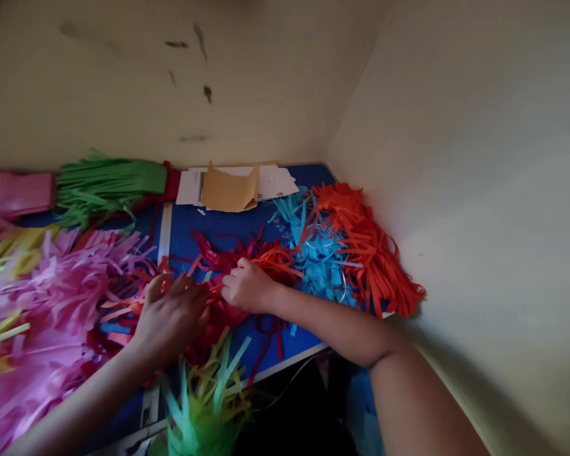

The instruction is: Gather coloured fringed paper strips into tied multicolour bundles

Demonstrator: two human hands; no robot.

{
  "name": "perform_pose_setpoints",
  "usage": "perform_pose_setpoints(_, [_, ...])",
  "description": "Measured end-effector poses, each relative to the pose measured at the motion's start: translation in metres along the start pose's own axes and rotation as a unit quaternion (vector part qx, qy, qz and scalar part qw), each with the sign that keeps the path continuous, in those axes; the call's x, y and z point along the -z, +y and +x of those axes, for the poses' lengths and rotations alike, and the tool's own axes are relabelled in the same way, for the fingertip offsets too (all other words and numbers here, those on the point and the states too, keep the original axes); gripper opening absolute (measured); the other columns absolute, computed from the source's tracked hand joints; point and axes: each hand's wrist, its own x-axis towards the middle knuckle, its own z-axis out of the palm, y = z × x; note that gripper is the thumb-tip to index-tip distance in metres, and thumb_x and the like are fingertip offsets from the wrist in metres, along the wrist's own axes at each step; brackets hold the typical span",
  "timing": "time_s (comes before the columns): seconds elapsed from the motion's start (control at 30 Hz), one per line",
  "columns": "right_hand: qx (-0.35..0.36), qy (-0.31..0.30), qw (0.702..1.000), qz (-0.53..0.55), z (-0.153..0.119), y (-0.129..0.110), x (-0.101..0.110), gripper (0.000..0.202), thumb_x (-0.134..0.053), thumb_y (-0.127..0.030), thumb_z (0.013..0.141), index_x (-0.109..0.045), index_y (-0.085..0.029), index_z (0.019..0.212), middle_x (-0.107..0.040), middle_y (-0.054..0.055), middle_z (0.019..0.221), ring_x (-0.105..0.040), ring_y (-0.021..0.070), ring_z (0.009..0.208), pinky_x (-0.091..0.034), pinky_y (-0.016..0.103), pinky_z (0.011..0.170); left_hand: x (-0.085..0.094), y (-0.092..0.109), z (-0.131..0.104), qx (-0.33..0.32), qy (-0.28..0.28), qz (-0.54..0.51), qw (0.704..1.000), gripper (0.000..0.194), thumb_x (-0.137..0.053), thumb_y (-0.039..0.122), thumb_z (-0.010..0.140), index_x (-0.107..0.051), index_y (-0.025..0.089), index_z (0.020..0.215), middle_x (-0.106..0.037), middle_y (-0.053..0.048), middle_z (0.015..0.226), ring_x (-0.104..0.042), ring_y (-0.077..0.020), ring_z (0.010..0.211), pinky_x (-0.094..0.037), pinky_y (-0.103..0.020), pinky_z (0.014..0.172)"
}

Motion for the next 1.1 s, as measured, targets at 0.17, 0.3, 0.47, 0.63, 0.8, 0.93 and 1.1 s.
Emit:
perform_pose_setpoints(0.17, [-0.015,-0.035,0.999,0.026,0.005,0.003,0.013,0.02,-0.058,-0.03,0.088,-0.068,-0.013,0.092,-0.069,0.009,0.093,-0.06,0.0216,0.08,-0.03,0.04,0.076,-0.005,-0.001,-0.002,0.035,0.003,0.006,0.999,0.019,-0.051,0.016,0.083,-0.069,0.02,0.086,-0.073,-0.006,0.082,-0.064,-0.0284,0.092,-0.03,-0.053,0.103])
perform_pose_setpoints(0.3, [0.036,-0.048,0.998,-0.004,0.013,0.001,0.017,0.021,-0.049,-0.018,0.091,-0.069,-0.011,0.091,-0.07,0.011,0.089,-0.062,0.0221,0.078,-0.029,0.042,0.078,-0.004,-0.002,-0.001,0.03,-0.015,-0.002,0.999,0.02,-0.051,0.013,0.078,-0.069,0.02,0.084,-0.072,-0.008,0.082,-0.062,-0.0298,0.094,-0.029,-0.055,0.103])
perform_pose_setpoints(0.47, [-0.047,-0.081,0.992,0.081,0.025,0.015,0.015,0.018,-0.058,-0.027,0.086,-0.071,-0.015,0.088,-0.074,0.008,0.091,-0.064,0.0215,0.082,-0.03,0.039,0.078,-0.005,-0.004,0.0,0.057,-0.003,-0.029,0.998,0.02,-0.053,0.011,0.076,-0.068,0.023,0.083,-0.073,-0.007,0.084,-0.062,-0.0291,0.095,-0.03,-0.054,0.104])
perform_pose_setpoints(0.63, [-0.092,-0.083,0.988,0.096,0.031,0.009,0.017,0.018,-0.064,-0.034,0.081,-0.069,-0.018,0.087,-0.073,0.006,0.09,-0.062,0.0205,0.083,-0.031,0.037,0.079,-0.009,-0.004,-0.002,0.085,0.009,-0.028,0.996,0.018,-0.054,0.009,0.08,-0.067,0.022,0.082,-0.073,-0.006,0.08,-0.064,-0.0277,0.092,-0.031,-0.054,0.104])
perform_pose_setpoints(0.8, [-0.032,0.022,0.999,0.005,0.016,-0.012,-0.001,0.019,-0.051,-0.03,0.094,-0.063,-0.016,0.089,-0.067,0.007,0.087,-0.055,0.0219,0.084,-0.03,0.037,0.075,-0.015,0.001,-0.017,0.098,0.053,-0.003,0.994,0.026,-0.048,0.009,0.086,-0.068,0.023,0.079,-0.073,-0.003,0.081,-0.065,-0.0251,0.096,-0.031,-0.049,0.107])
perform_pose_setpoints(0.93, [0.001,0.087,0.996,0.01,-0.01,-0.005,-0.015,0.024,-0.045,-0.018,0.1,-0.067,-0.02,0.089,-0.068,0.002,0.08,-0.053,0.0166,0.079,-0.028,0.036,0.076,-0.022,0.007,-0.045,0.106,0.082,-0.018,0.991,0.033,-0.047,0.008,0.087,-0.071,0.031,0.091,-0.076,0.001,0.098,-0.064,-0.0246,0.105,-0.032,-0.047,0.108])
perform_pose_setpoints(1.1, [-0.077,0.092,0.982,0.148,-0.029,0.016,-0.016,0.015,-0.066,-0.032,0.092,-0.073,-0.023,0.081,-0.072,-0.001,0.086,-0.058,0.0143,0.084,-0.029,0.035,0.08,-0.029,0.001,-0.065,0.131,0.06,-0.068,0.987,0.038,-0.043,0.01,0.09,-0.071,0.033,0.099,-0.077,0.001,0.102,-0.063,-0.0269,0.108,-0.028,-0.053,0.108])
